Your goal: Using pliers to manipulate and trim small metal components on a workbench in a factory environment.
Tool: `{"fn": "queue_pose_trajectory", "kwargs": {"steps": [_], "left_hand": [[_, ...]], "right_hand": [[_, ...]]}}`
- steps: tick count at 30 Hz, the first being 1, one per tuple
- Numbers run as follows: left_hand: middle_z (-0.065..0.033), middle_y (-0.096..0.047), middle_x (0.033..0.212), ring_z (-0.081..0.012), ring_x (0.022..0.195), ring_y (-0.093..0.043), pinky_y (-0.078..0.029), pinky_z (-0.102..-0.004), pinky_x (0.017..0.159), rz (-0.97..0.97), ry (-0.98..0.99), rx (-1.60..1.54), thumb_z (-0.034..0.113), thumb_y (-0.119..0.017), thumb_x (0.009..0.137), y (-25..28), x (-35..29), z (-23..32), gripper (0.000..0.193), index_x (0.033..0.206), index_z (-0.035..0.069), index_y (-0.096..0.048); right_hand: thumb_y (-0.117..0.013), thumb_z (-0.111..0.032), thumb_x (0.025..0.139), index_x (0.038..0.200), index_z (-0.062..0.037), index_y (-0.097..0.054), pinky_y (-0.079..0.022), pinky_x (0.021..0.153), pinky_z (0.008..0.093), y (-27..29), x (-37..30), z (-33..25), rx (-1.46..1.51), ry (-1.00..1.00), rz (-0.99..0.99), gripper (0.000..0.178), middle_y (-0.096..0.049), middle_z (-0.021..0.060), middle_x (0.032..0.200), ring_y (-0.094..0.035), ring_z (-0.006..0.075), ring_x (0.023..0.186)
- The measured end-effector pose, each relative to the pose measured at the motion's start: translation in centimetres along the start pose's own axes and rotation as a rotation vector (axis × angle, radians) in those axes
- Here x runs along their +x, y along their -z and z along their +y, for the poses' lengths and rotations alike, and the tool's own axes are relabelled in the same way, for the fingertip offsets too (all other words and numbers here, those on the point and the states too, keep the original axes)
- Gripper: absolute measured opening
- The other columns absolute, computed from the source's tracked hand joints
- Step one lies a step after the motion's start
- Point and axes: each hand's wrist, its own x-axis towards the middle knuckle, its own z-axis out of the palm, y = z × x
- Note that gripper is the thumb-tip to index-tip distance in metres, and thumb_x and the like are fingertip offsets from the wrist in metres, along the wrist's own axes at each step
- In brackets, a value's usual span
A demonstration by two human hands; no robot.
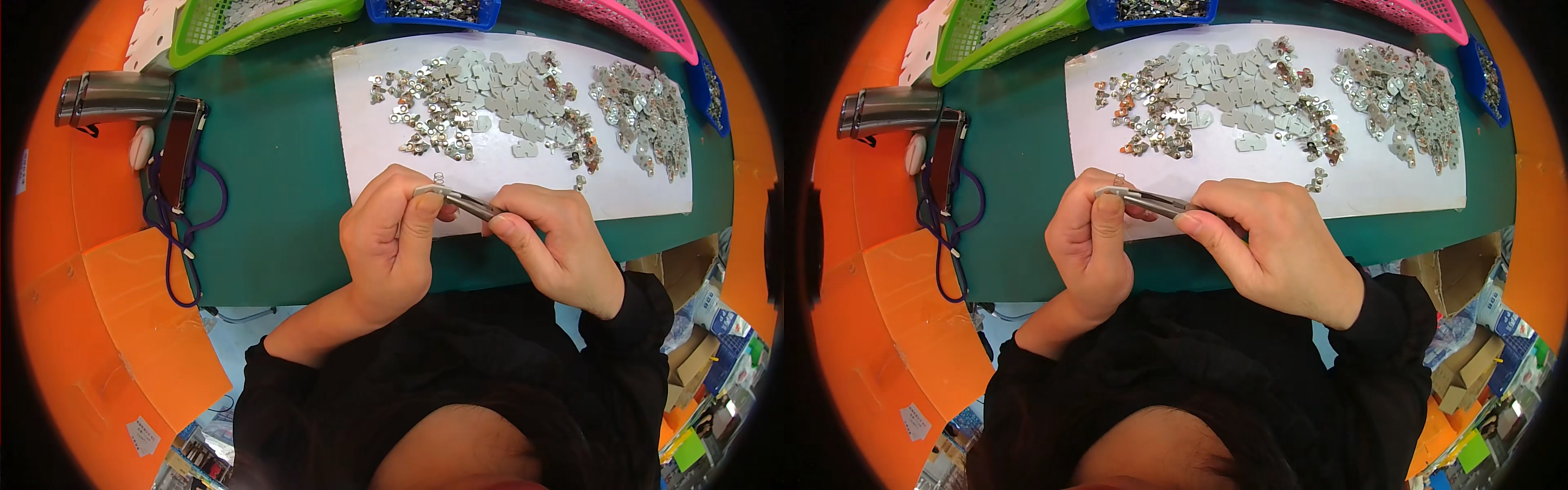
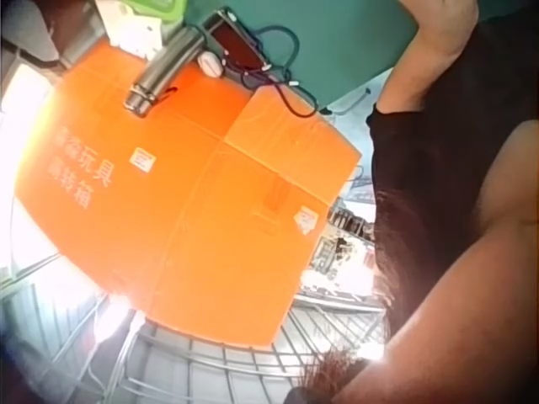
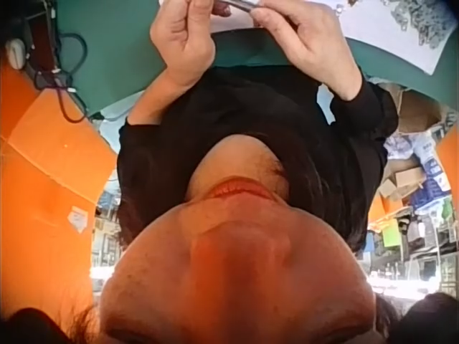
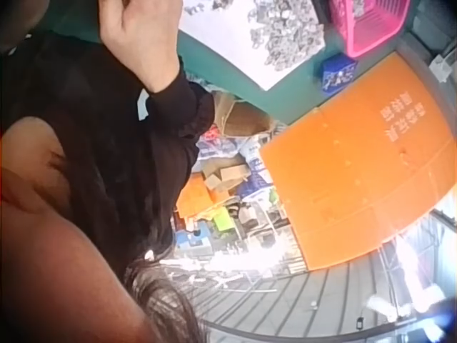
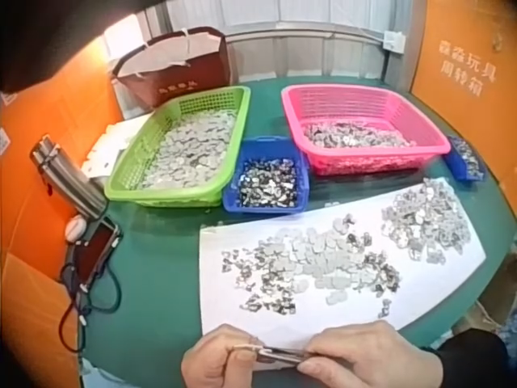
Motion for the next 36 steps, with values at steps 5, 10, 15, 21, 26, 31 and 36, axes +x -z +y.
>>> {"fn": "queue_pose_trajectory", "kwargs": {"steps": [5,10,15,21,26,31,36], "left_hand": [[-0.008,-0.062,0.077,-0.0129,0.066,-0.06,-0.048,-0.0247,0.06,0.007,0.072,-0.071,0.007,-0.054,0.1,-0.2,-0.2,0.2,0.02,0.084,-0.003,-0.058],[-0.0082,-0.062,0.077,-0.0134,0.066,-0.06,-0.048,-0.0252,0.06,-0.045,0.168,-0.092,0.008,-0.053,0.101,0.4,0.2,0.3,0.022,0.083,-0.003,-0.059],[-0.0069,-0.064,0.085,-0.013,0.08,-0.063,-0.049,-0.0256,0.071,-0.269,0.038,0.041,0.009,-0.056,0.1,2.2,1.8,0.6,0.016,0.097,-0.003,-0.065],[-0.009,-0.068,0.103,-0.0133,0.092,-0.064,-0.052,-0.0266,0.082,-0.255,0.522,-0.453,0.005,-0.064,0.095,2.6,1.9,1.2,0.016,0.109,-0.003,-0.065],[-0.0122,-0.068,0.109,-0.0146,0.096,-0.065,-0.053,-0.028,0.086,-0.256,0.538,-0.602,0.002,-0.065,0.093,2.2,1.6,1.0,0.017,0.109,-0.004,-0.063],[-0.0129,-0.069,0.107,-0.016,0.094,-0.067,-0.054,-0.0289,0.086,-0.266,0.61,-0.668,0.001,-0.064,0.093,0.7,1.2,1.6,0.017,0.109,-0.004,-0.062],[-0.0125,-0.07,0.103,-0.0168,0.093,-0.067,-0.054,-0.0293,0.085,-0.325,0.75,-0.692,0.005,-0.063,0.094,0.6,1.2,1.3,0.015,0.107,-0.003,-0.062]], "right_hand": [[-0.057,-0.016,0.094,0.084,-0.001,-0.062,-0.045,0.057,0.0335,-0.5,-0.1,-0.1,-0.029,0.011,0.052,0.019,-0.059,0.0127,0.071,-0.057,0.0305,0.06],[-0.063,-0.019,0.091,0.085,-0.0022,-0.06,-0.044,0.056,0.0365,-1.3,-0.1,1.2,-0.241,0.173,0.205,0.019,-0.056,0.0112,0.07,-0.055,0.0309,0.061],[-0.066,-0.033,0.089,0.085,-0.005,-0.06,-0.043,0.059,0.0363,0.0,0.1,1.2,-0.595,0.327,0.282,0.029,-0.057,0.0081,0.076,-0.055,0.0283,0.067],[-0.066,-0.046,0.083,0.089,-0.0066,-0.062,-0.042,0.061,0.0354,0.9,0.0,1.8,-0.913,0.472,0.396,0.04,-0.058,0.0055,0.079,-0.055,0.0255,0.069],[-0.079,-0.03,0.072,0.094,-0.006,-0.066,-0.042,0.062,0.0346,1.2,-0.1,1.8,-0.545,0.461,0.421,0.035,-0.059,0.0055,0.08,-0.055,0.0254,0.071],[-0.083,-0.009,0.062,0.092,-0.0096,-0.071,-0.042,0.062,0.0349,-0.1,0.0,2.2,-0.377,0.621,0.542,0.033,-0.059,0.0045,0.082,-0.054,0.0257,0.07],[-0.069,-0.019,0.059,0.085,-0.015,-0.071,-0.046,0.066,0.0362,-0.6,0.2,3.5,-0.516,0.799,0.634,0.026,-0.056,0.0009,0.082,-0.055,0.0231,0.074]]}}
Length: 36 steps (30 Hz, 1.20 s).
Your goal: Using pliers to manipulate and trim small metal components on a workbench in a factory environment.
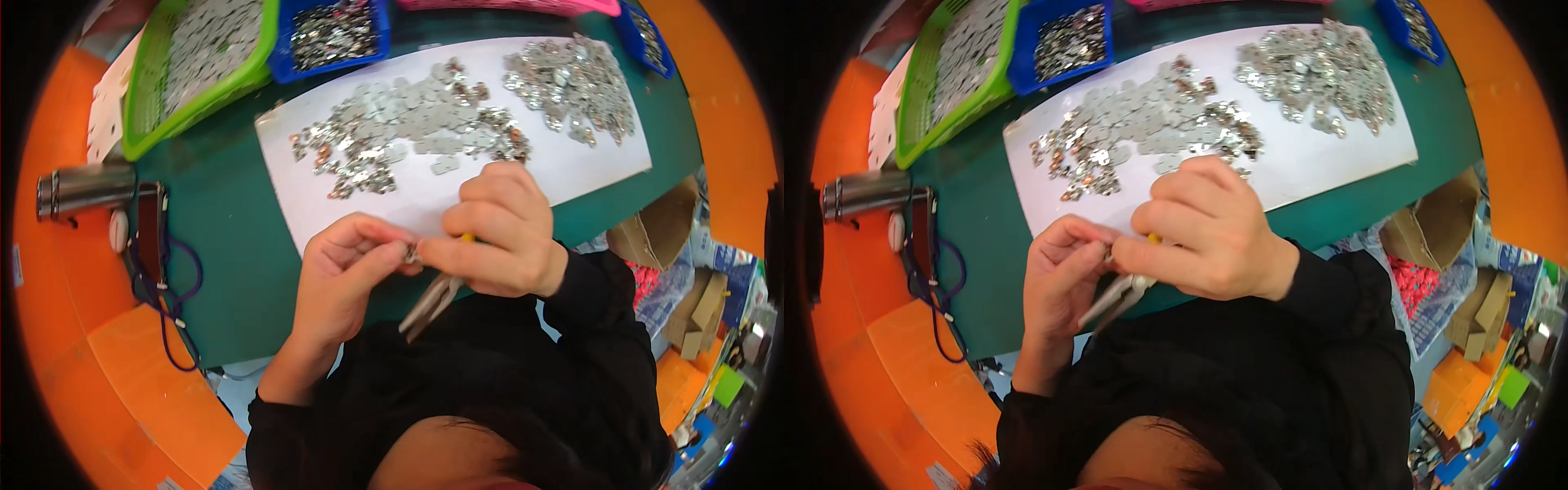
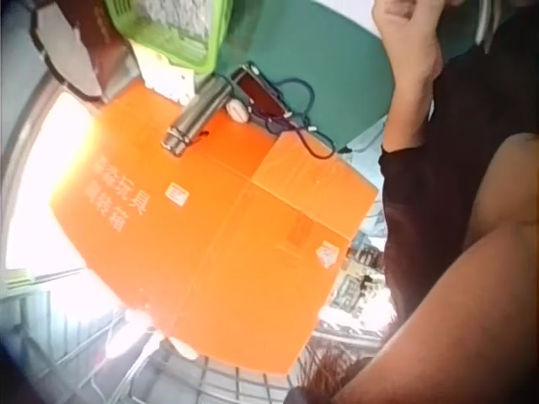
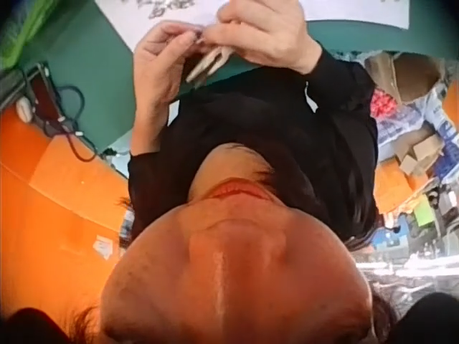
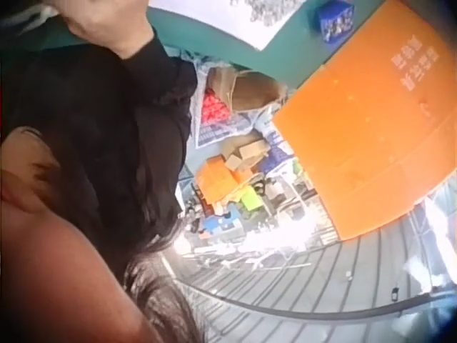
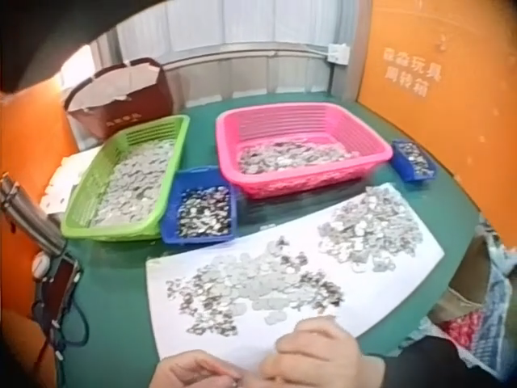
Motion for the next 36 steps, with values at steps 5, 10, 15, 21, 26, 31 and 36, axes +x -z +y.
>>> {"fn": "queue_pose_trajectory", "kwargs": {"steps": [5,10,15,21,26,31,36], "left_hand": [[-0.0138,-0.069,0.109,-0.0189,0.099,-0.066,-0.053,-0.0313,0.089,0.099,-0.031,0.279,0.009,-0.06,0.097,-1.1,0.2,0.1,0.019,0.112,-0.004,-0.061],[-0.0158,-0.069,0.105,-0.0225,0.094,-0.068,-0.052,-0.033,0.086,0.141,-0.095,0.401,0.013,-0.055,0.1,-0.5,0.4,0.4,0.023,0.114,-0.005,-0.06],[-0.0106,-0.069,0.106,-0.0173,0.102,-0.066,-0.051,-0.0293,0.091,0.084,-0.103,0.481,0.004,-0.055,0.099,-0.3,-0.2,0.3,0.018,0.113,-0.004,-0.063],[-0.0109,-0.069,0.102,-0.0165,0.098,-0.066,-0.051,-0.0281,0.089,0.163,-0.216,0.569,0.004,-0.056,0.099,0.9,-0.8,1.0,0.016,0.108,-0.006,-0.065],[-0.012,-0.07,0.098,-0.0167,0.094,-0.067,-0.052,-0.0285,0.087,0.274,-0.323,0.546,0.006,-0.056,0.099,3.1,-1.2,1.6,0.017,0.107,-0.007,-0.065],[-0.0108,-0.07,0.099,-0.0161,0.094,-0.067,-0.052,-0.0278,0.086,0.294,-0.385,0.57,0.005,-0.059,0.098,3.1,-0.7,2.1,0.015,0.107,-0.006,-0.065],[-0.0068,-0.071,0.098,-0.0191,0.086,-0.067,-0.051,-0.0291,0.077,0.369,-0.506,1.088,0.005,-0.07,0.087,3.0,1.1,1.7,0.013,0.1,0.003,-0.069]], "right_hand": [[-0.073,-0.011,0.06,0.088,-0.0145,-0.072,-0.045,0.066,0.0367,2.4,-1.0,1.7,-0.087,-0.04,0.002,0.028,-0.059,0.0015,0.084,-0.057,0.0234,0.077],[-0.071,-0.003,0.082,0.098,-0.0026,-0.064,-0.043,0.067,0.0344,7.8,-2.2,8.1,-0.689,-0.435,-0.005,0.017,-0.061,0.0081,0.082,-0.056,0.0247,0.075],[-0.066,-0.01,0.09,0.104,-0.0028,-0.061,-0.042,0.068,0.0343,8.0,-3.8,10.1,-0.734,-0.461,-0.076,0.016,-0.062,0.0077,0.088,-0.056,0.0226,0.077],[-0.043,-0.03,0.104,0.111,-0.0083,-0.046,-0.023,0.117,0.0456,7.3,-2.9,7.2,0.466,-0.561,0.356,0.023,-0.047,0.0234,0.137,-0.04,0.0325,0.136],[-0.043,-0.034,0.103,0.112,-0.0086,-0.043,-0.026,0.113,0.0486,7.7,-5.7,5.0,0.688,-0.744,0.235,0.028,-0.046,0.0277,0.136,-0.047,0.0332,0.127],[-0.042,-0.029,0.102,0.112,-0.0049,-0.045,-0.026,0.112,0.0434,6.6,-7.3,4.1,0.674,-0.918,0.194,0.026,-0.051,0.024,0.129,-0.045,0.0271,0.126],[-0.047,-0.025,0.099,0.103,-0.0046,-0.051,-0.023,0.113,0.0436,6.2,-5.3,3.5,0.483,-0.849,0.093,0.021,-0.053,0.0208,0.127,-0.046,0.0261,0.123]]}}
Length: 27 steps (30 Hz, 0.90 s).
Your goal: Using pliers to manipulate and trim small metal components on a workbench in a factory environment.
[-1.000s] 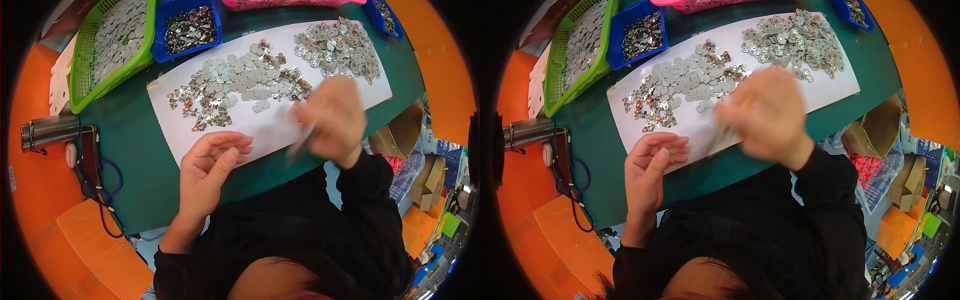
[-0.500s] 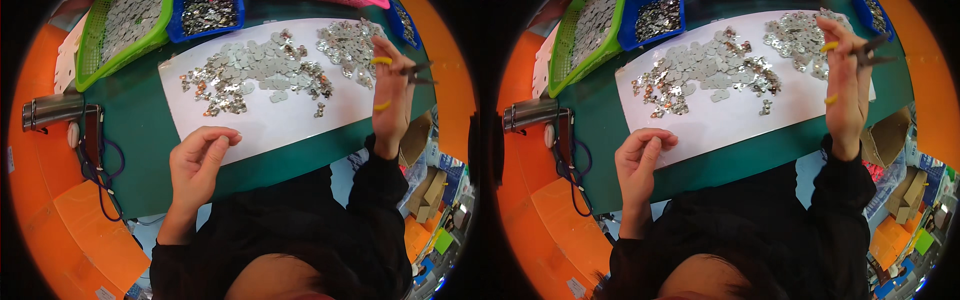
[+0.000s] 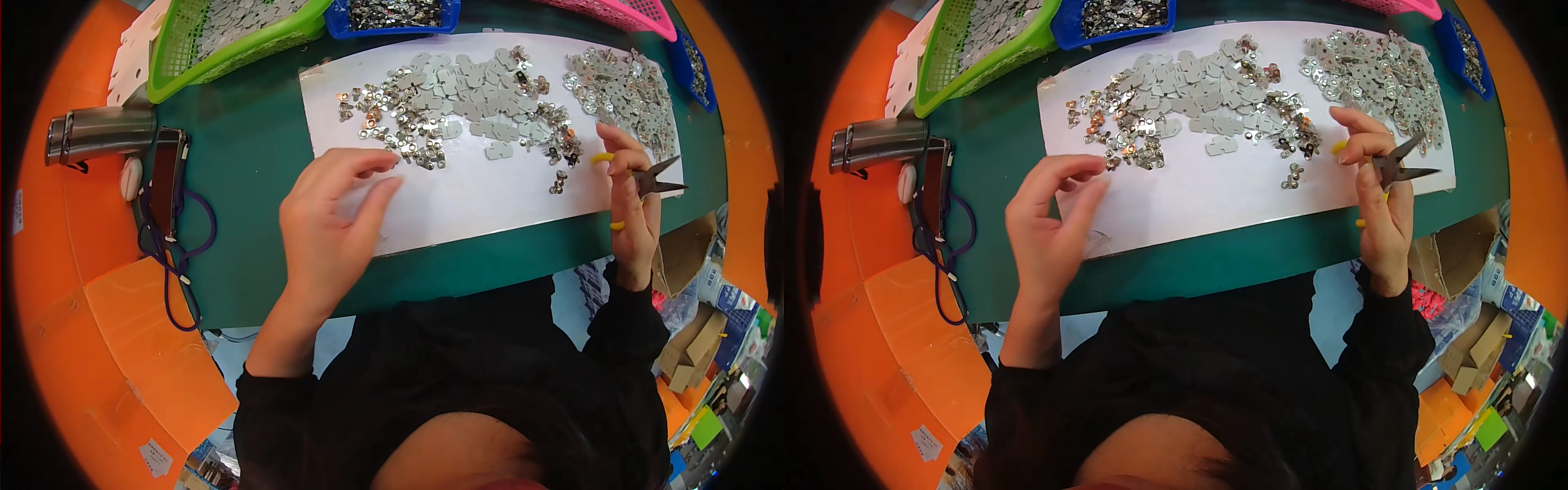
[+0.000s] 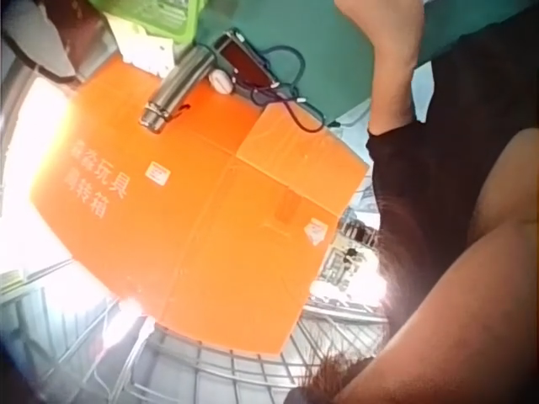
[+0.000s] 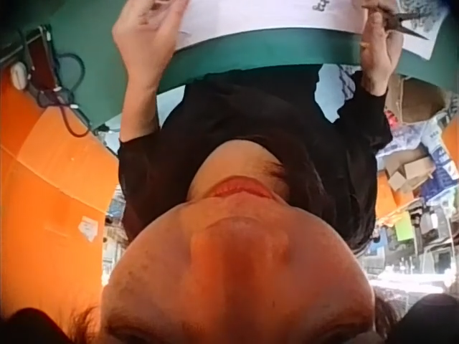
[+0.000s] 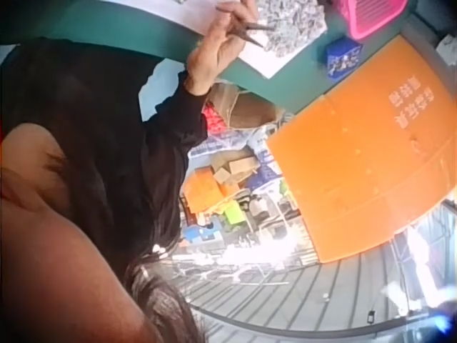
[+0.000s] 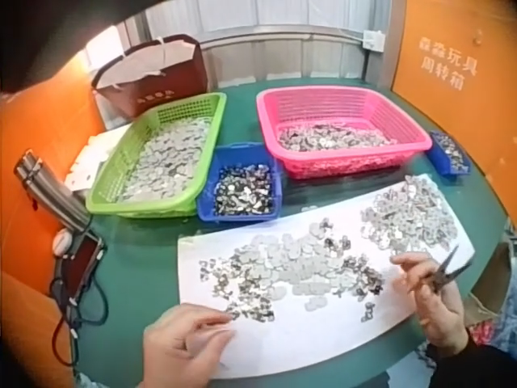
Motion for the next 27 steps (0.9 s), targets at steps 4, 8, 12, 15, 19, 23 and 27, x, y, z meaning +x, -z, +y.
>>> {"fn": "queue_pose_trajectory", "kwargs": {"steps": [4,8,12,15,19,23,27], "left_hand": [[-0.0058,-0.067,0.092,-0.0253,0.086,-0.061,-0.049,-0.0329,0.074,-0.065,-0.311,0.373,0.005,-0.076,0.076,-1.9,1.0,0.5,0.019,0.094,0.009,-0.071],[-0.0033,-0.064,0.091,-0.0256,0.089,-0.056,-0.045,-0.0358,0.075,-0.066,-0.535,0.427,0.011,-0.08,0.071,-4.3,2.3,1.3,0.022,0.091,0.01,-0.071],[-0.0015,-0.06,0.095,-0.0254,0.094,-0.052,-0.039,-0.0388,0.079,-0.076,-0.543,0.493,0.016,-0.081,0.069,-6.6,3.8,1.5,0.022,0.087,0.011,-0.069],[-0.0015,-0.059,0.097,-0.0253,0.095,-0.051,-0.038,-0.0394,0.081,-0.1,-0.519,0.521,0.014,-0.08,0.07,-7.4,4.1,1.3,0.02,0.085,0.011,-0.067],[-0.0017,-0.058,0.097,-0.0254,0.095,-0.05,-0.036,-0.0396,0.082,-0.117,-0.565,0.467,0.012,-0.078,0.073,-7.7,4.1,0.6,0.019,0.087,0.011,-0.065],[-0.0021,-0.057,0.097,-0.025,0.096,-0.05,-0.036,-0.0398,0.082,-0.115,-0.548,0.415,0.011,-0.077,0.073,-7.9,4.1,0.8,0.02,0.089,0.012,-0.065],[-0.0052,-0.056,0.094,-0.0252,0.097,-0.05,-0.036,-0.04,0.085,-0.097,-0.542,0.433,0.012,-0.072,0.074,-8.4,4.3,1.0,0.017,0.088,0.007,-0.064]], "right_hand": [[-0.051,-0.025,0.095,0.101,-0.0041,-0.051,-0.027,0.11,0.0437,-0.9,1.1,0.8,-0.013,0.248,-0.098,0.021,-0.053,0.0185,0.117,-0.047,0.0265,0.12],[-0.057,-0.034,0.094,0.099,-0.0096,-0.046,-0.023,0.112,0.0477,-2.2,1.5,0.4,0.144,0.252,-0.056,0.028,-0.049,0.0175,0.119,-0.045,0.0301,0.12],[-0.055,-0.039,0.096,0.1,-0.0116,-0.045,-0.02,0.114,0.0469,-3.9,2.4,-1.0,0.335,0.21,-0.03,0.029,-0.046,0.0225,0.131,-0.042,0.0315,0.128],[-0.05,-0.041,0.1,0.1,-0.0118,-0.043,-0.02,0.117,0.0502,-4.0,2.7,-1.8,0.349,0.185,-0.118,0.031,-0.043,0.0278,0.138,-0.038,0.0346,0.136],[-0.045,-0.035,0.102,0.105,-0.0094,-0.042,-0.024,0.114,0.0436,-3.8,2.7,-2.0,0.434,0.132,-0.2,0.026,-0.045,0.0294,0.137,-0.043,0.0309,0.13],[-0.034,-0.037,0.106,0.104,-0.0103,-0.042,-0.035,0.109,0.0468,-4.7,2.9,-1.9,0.692,0.038,-0.204,0.028,-0.052,0.0297,0.128,-0.054,0.0345,0.12],[-0.03,-0.034,0.107,0.109,-0.009,-0.043,-0.028,0.116,0.0522,-5.1,3.2,-1.5,1.091,-0.088,-0.342,0.029,-0.049,0.0261,0.133,-0.044,0.0408,0.133]]}}
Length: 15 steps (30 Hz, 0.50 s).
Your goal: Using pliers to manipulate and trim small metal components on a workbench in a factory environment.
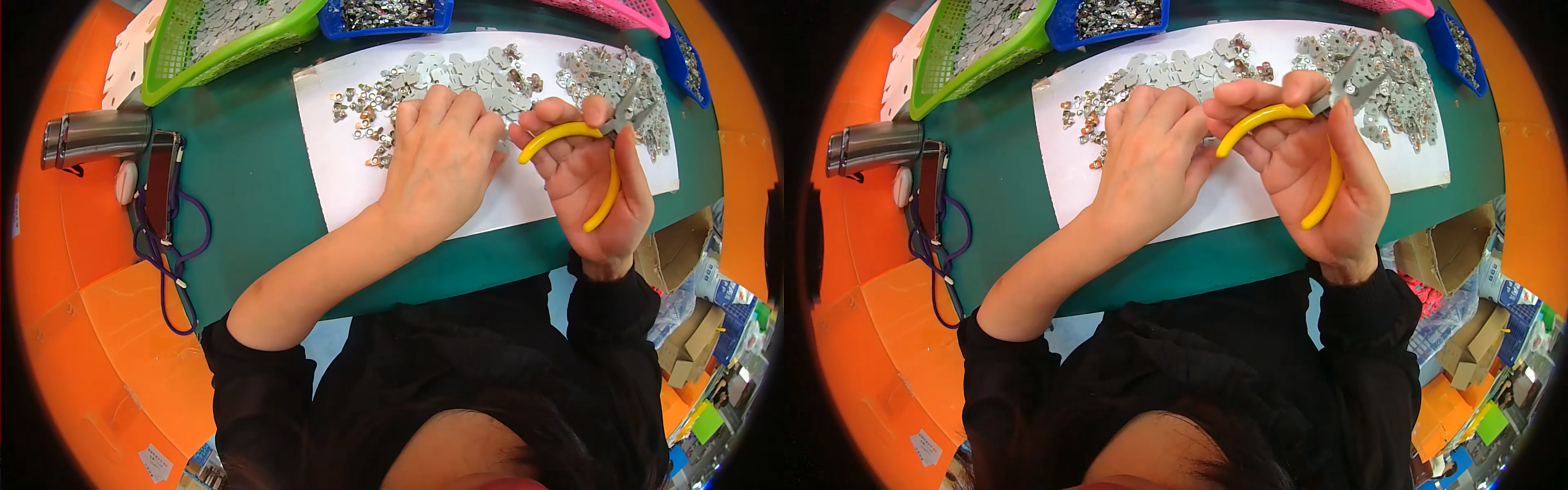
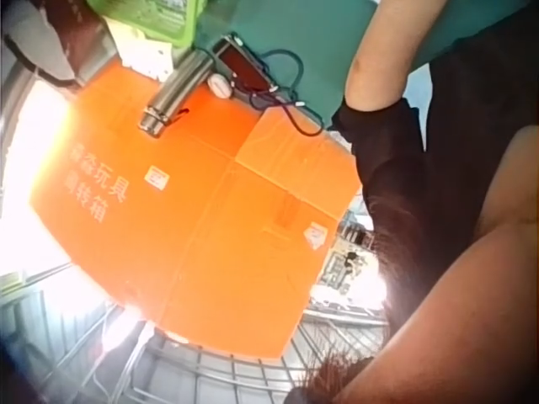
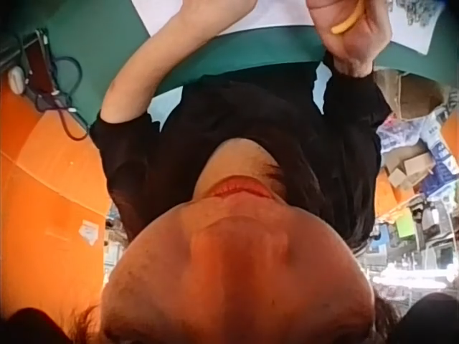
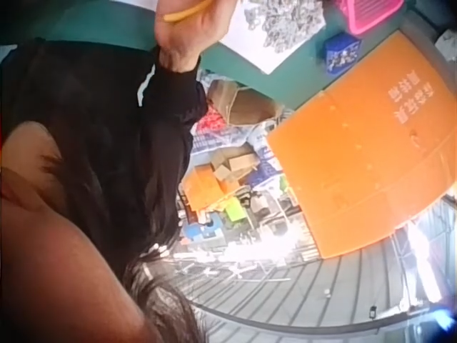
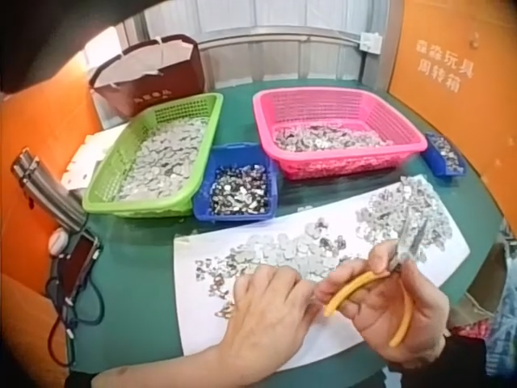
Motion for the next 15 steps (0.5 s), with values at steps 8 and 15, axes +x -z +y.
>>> {"fn": "queue_pose_trajectory", "kwargs": {"steps": [8,15], "left_hand": [[-0.0062,-0.058,0.098,-0.0249,0.1,-0.05,-0.035,-0.0399,0.087,0.016,-0.013,-0.034,0.011,-0.07,0.073,-0.2,-0.3,-0.2,0.016,0.086,0.005,-0.065],[-0.0034,-0.065,0.085,-0.0184,0.081,-0.061,-0.047,-0.0317,0.077,0.055,0.305,-0.608,0.004,-0.065,0.087,5.7,0.3,-0.4,0.007,0.094,0.001,-0.067]], "right_hand": [[-0.032,-0.034,0.106,0.139,-0.0045,-0.041,-0.021,0.12,0.0542,-3.3,0.7,0.5,0.268,-0.093,0.35,0.045,-0.04,0.0277,0.147,-0.03,0.0418,0.144],[-0.056,-0.001,0.089,0.113,-0.0038,-0.058,-0.045,0.093,0.0395,-0.7,-0.4,-0.8,-0.643,0.156,0.241,0.024,-0.061,0.0112,0.095,-0.058,0.0266,0.096]]}}
